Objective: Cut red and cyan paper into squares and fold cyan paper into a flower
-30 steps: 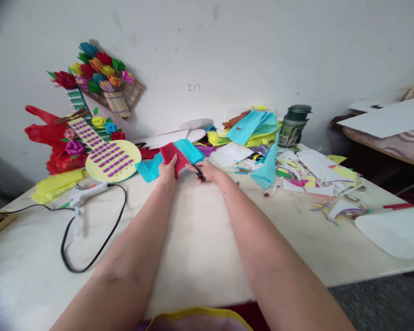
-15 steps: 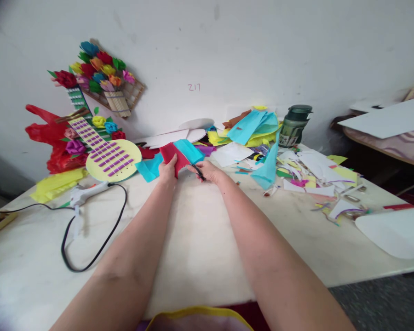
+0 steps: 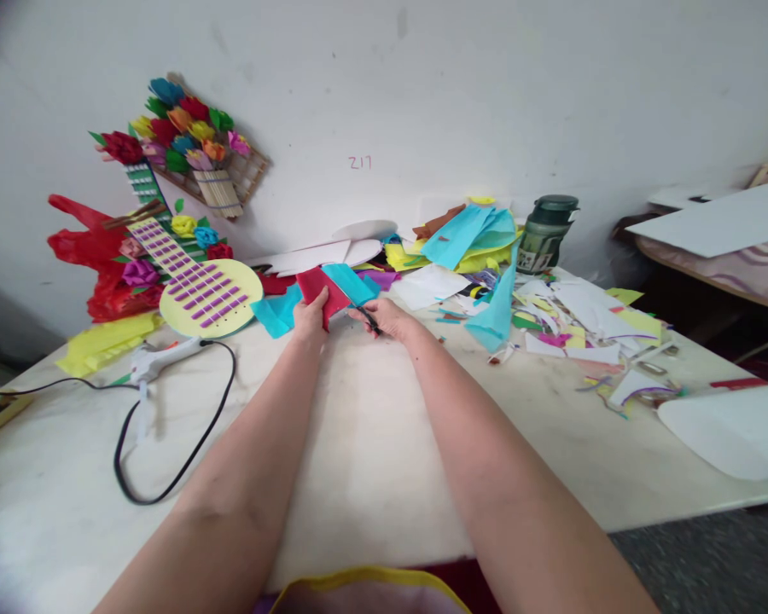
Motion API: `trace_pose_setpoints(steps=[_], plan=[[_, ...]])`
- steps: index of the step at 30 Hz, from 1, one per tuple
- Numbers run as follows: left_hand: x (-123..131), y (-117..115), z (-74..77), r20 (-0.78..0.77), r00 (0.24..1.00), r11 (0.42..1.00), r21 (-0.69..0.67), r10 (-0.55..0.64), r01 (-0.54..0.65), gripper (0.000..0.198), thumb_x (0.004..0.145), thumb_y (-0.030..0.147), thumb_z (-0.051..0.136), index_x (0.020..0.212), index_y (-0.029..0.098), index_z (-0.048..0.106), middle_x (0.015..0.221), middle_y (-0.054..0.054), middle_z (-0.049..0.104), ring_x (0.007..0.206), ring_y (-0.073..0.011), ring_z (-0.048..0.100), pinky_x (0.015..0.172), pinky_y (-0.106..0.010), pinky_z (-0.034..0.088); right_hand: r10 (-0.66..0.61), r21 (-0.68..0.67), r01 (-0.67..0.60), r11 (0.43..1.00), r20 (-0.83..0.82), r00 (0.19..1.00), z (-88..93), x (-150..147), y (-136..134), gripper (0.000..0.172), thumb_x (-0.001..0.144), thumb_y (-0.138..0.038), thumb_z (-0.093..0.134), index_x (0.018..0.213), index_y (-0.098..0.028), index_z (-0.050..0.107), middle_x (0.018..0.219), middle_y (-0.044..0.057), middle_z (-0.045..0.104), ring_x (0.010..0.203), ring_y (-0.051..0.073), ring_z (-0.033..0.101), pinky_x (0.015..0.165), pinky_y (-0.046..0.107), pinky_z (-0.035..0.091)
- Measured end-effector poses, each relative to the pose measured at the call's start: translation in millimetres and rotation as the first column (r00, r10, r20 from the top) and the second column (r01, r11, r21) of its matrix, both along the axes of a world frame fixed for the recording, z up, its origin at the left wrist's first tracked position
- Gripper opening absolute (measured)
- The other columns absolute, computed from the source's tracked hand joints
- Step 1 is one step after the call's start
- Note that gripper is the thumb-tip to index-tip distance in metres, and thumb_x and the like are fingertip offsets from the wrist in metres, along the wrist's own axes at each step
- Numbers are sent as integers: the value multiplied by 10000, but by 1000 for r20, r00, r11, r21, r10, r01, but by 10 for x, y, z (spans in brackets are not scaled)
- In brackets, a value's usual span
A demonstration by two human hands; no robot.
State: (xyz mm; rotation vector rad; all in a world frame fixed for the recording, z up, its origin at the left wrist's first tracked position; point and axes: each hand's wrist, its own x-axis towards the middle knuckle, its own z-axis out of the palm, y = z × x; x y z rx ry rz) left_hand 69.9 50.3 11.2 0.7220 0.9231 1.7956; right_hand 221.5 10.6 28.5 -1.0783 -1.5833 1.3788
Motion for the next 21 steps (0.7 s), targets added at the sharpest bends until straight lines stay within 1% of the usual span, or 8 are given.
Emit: trace_pose_setpoints(steps=[4, 8, 13, 17, 19, 21], plan=[[20, -43, 20, 6, 999, 999, 10, -33, 33, 294, 565, 297, 747, 741, 106, 610, 695, -67, 659, 601, -167, 626, 625, -298, 514, 7, -45, -7, 999, 2, 1000, 41, 22, -28, 297, 695, -401, 658, 704, -129, 538, 461, -36, 510, 336, 42, 418, 309, 151, 281], [48, -68, 31, -4, 998, 998, 23, -62, 63, 302, 559, 308, 751, 734, 105, 612, 686, -66, 659, 589, -161, 623, 607, -284, 509, 5, -70, -5, 998, 1, 1000, 69, 19, -50, 342, 688, -443, 661, 699, -126, 532, 454, -31, 516, 324, 42, 425, 296, 146, 274], [68, -80, 30, -11, 996, 995, 36, -87, 88, 313, 552, 311, 757, 736, 105, 611, 687, -68, 660, 586, -154, 621, 600, -266, 500, -3, -63, 3, 998, 0, 1000, 63, 24, -31, 384, 714, -503, 620, 734, -129, 535, 451, -27, 522, 320, 51, 441, 280, 143, 261], [86, -104, 43, -20, 995, 995, 34, -97, 98, 309, 562, 314, 751, 747, 106, 616, 695, -68, 663, 605, -156, 626, 616, -265, 501, -2, -46, 2, 999, -4, 1000, 43, 43, -11, 423, 718, -550, 592, 762, -131, 543, 472, -15, 540, 336, 58, 469, 264, 138, 204], [94, -112, 50, -23, 995, 994, 31, -100, 101, 313, 562, 315, 751, 750, 105, 616, 693, -66, 664, 608, -158, 627, 618, -264, 501, -3, -42, 3, 999, -5, 1000, 43, 45, -15, 430, 715, -556, 592, 759, -131, 545, 473, -13, 542, 337, 56, 469, 260, 138, 178], [98, -113, 54, -25, 995, 995, 30, -99, 100, 311, 561, 317, 750, 745, 106, 615, 687, -63, 664, 603, -157, 626, 613, -263, 502, 0, -42, 0, 999, -10, 1000, 47, 42, -23, 425, 709, -549, 602, 743, -131, 541, 469, -14, 539, 335, 54, 465, 260, 138, 178]])
